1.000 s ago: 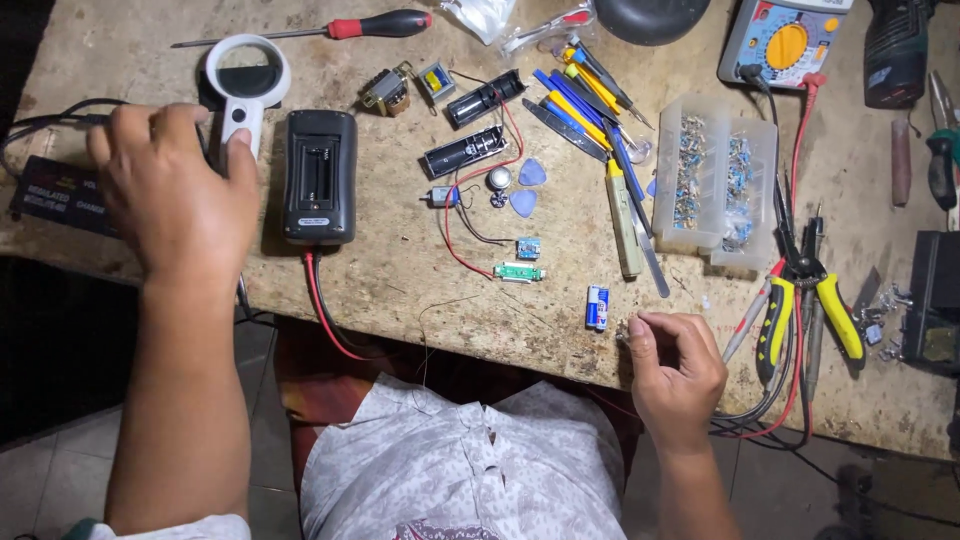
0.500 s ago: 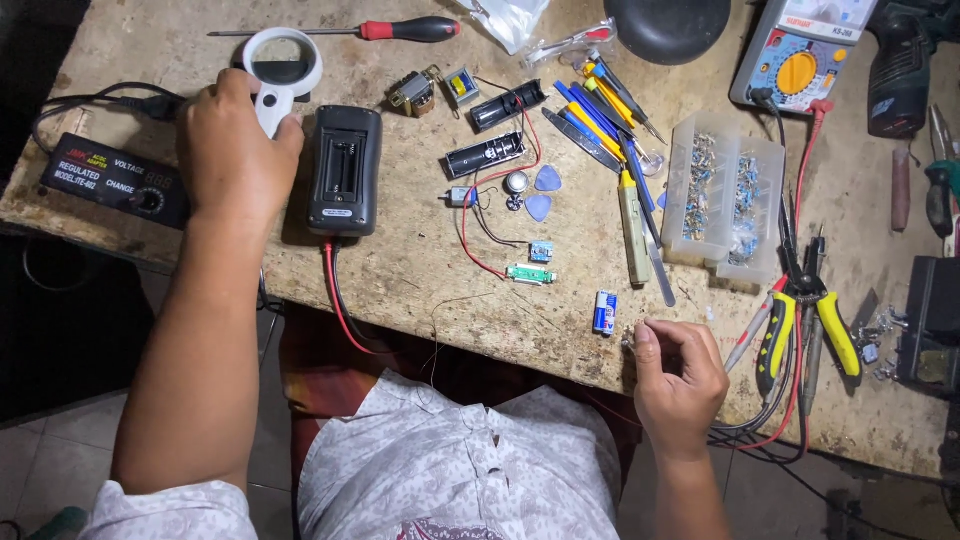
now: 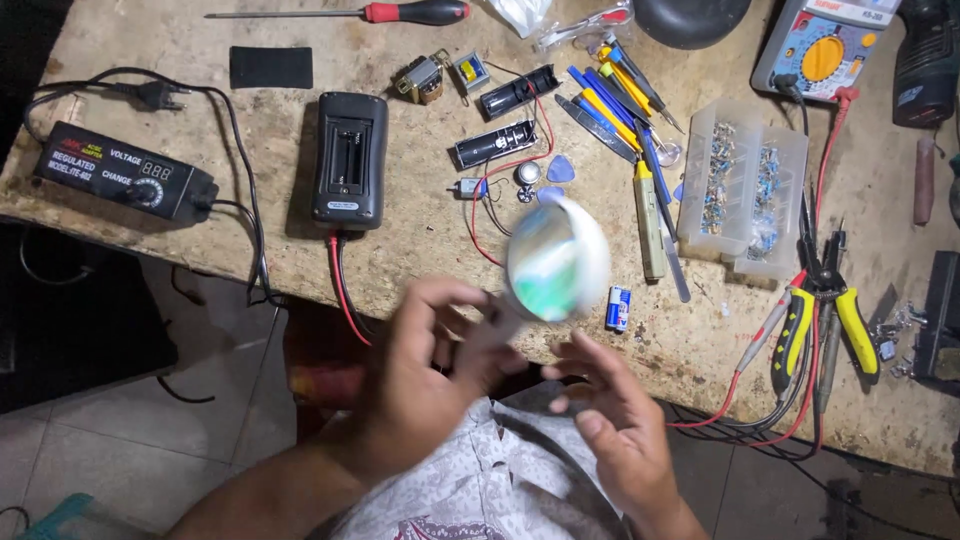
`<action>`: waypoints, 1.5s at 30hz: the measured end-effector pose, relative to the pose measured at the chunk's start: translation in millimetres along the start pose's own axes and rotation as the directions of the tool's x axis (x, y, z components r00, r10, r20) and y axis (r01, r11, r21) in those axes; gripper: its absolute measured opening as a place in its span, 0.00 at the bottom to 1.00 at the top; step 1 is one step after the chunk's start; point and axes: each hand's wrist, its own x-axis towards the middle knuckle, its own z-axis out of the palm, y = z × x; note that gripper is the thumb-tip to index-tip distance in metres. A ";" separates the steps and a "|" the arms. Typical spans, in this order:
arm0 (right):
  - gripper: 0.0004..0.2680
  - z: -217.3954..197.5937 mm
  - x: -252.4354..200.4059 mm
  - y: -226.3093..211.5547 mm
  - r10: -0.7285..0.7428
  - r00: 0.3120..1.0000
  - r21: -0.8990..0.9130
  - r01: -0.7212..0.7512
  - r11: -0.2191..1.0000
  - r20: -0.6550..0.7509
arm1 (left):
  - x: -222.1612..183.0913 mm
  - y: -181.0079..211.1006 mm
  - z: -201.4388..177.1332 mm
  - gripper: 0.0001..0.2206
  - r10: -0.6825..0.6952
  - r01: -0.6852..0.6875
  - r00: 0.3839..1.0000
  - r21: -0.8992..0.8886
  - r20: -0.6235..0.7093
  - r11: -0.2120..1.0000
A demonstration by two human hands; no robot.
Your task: Soldering wires and components onto a small electronic circuit board at a repair bench.
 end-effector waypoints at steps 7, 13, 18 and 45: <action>0.22 7.1 -9.8 28.2 0.242 0.970 0.482 -0.207 0.851 -0.010 | -26.3 -30.8 42.9 0.19 0.316 -0.353 0.929 0.200 0.194 0.914; 0.17 -7.3 -9.7 34.5 0.136 0.987 0.331 -0.102 0.938 -0.081 | -6.3 -18.5 26.3 0.19 0.416 -0.445 0.889 0.145 0.191 0.884; 0.16 -11.4 33.3 8.7 -0.243 0.960 -0.364 0.178 0.914 -0.140 | 31.3 -49.7 2.3 0.08 0.462 -0.413 0.887 0.454 0.004 0.790; 0.14 6.6 66.6 10.7 -0.678 0.733 -0.772 0.461 0.437 0.054 | 54.4 -94.8 7.3 0.07 0.435 -0.407 0.893 0.617 0.114 0.674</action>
